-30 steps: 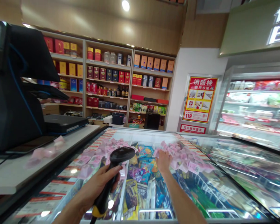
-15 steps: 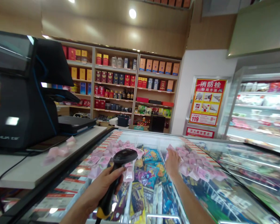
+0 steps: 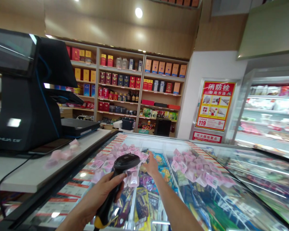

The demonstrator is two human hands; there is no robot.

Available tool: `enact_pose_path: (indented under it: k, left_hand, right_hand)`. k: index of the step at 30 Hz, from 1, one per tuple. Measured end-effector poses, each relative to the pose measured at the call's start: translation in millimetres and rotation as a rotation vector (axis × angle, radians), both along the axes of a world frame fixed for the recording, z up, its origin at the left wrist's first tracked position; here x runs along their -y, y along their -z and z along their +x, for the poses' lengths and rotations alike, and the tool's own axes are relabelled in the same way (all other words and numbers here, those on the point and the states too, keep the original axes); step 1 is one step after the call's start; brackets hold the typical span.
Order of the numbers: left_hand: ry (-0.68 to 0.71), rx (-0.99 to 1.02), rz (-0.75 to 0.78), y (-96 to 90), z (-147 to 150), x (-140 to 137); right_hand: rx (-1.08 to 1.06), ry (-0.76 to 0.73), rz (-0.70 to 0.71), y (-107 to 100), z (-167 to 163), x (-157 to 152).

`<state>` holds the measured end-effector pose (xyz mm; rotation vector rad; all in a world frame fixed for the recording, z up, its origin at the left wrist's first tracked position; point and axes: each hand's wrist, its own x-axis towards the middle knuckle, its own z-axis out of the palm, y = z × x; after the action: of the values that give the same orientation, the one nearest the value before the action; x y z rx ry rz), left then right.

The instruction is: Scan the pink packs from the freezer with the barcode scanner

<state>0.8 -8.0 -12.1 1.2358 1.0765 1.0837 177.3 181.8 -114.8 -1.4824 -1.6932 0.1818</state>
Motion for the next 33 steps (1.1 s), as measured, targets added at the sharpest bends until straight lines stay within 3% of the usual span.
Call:
enact_pose_path:
  k: [10, 17, 22, 26, 33]
  left_hand:
    - [0.028, 0.028, -0.047, -2.8, 5.7, 1.8]
    - [0.005, 0.019, -0.049, -6.8, 12.8, 5.8]
    - [0.063, -0.001, -0.058, -2.4, 15.6, 5.2]
    - [0.131, -0.011, -0.022, -6.0, 24.0, 2.3]
    - [0.136, -0.02, 0.015, -8.4, 41.4, 1.6]
  right_hand:
    - [-0.039, 0.127, -0.076, -0.7, 9.8, -0.7]
    - [-0.066, 0.119, -0.125, -8.2, -2.2, 9.1]
    - [-0.103, 0.225, 0.034, -6.6, 18.1, 11.0]
    - [-0.036, 0.189, 0.162, -6.1, 50.2, 15.7]
    - [0.033, 0.164, 0.223, -6.5, 70.4, 23.9]
